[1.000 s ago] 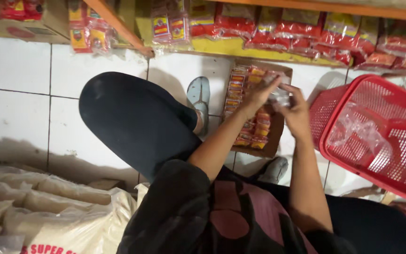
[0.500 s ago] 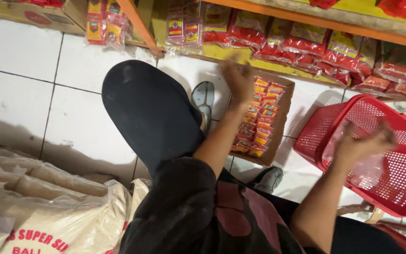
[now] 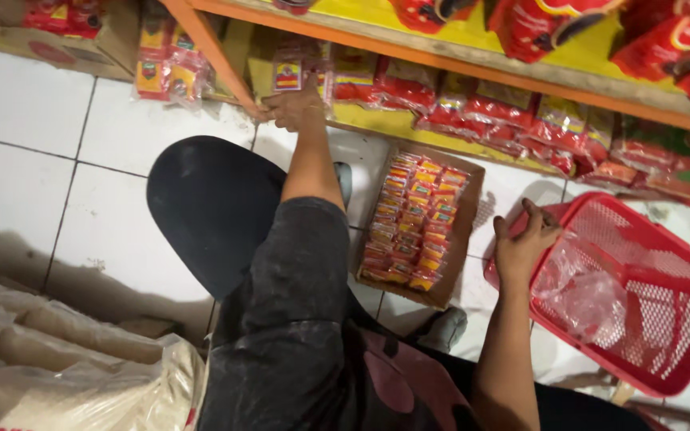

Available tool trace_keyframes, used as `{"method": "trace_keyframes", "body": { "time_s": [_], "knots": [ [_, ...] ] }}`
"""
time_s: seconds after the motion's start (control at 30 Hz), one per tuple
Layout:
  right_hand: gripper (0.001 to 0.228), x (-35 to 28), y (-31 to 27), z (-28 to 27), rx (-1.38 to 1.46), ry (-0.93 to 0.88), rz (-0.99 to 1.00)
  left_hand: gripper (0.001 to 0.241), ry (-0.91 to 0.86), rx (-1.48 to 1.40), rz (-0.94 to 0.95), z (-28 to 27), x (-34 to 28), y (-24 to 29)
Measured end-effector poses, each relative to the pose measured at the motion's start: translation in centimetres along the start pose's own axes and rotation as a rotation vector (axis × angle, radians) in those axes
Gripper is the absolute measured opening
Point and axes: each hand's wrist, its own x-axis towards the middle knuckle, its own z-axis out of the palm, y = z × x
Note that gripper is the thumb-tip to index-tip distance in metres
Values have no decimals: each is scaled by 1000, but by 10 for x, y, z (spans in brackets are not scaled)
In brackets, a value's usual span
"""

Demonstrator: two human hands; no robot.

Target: The person organizes small packaged packets into a cardboard box while sitting on the floor, then places the box on a shelf and arranges more packets onto the shelf by hand.

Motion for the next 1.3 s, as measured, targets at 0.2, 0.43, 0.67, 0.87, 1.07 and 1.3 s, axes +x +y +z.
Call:
{"method": "trace_keyframes", "body": {
  "time_s": [0.2,0.43,0.67,0.87,1.07,1.3],
  "knots": [
    [64,7,-15,16,101,-86,57,116,-80,-236,-10,22,16,6],
    [68,-5,4,37,-37,-249,71,98,-15,65,222,-42,-5,4],
    [87,-32,61,83,173,-544,536,67,3,-441,407,7,17,-22],
    [56,-43,46,82,321,-826,750,73,-391,-1231,348,-12,-54,-25],
    [34,-68,67,61,281,-1000,636,70,-959,-1023,607,-212,-187,-73],
    [34,-51,51,64,522,-925,610,79,-817,-1113,642,-461,-179,-119]
  ]
}}
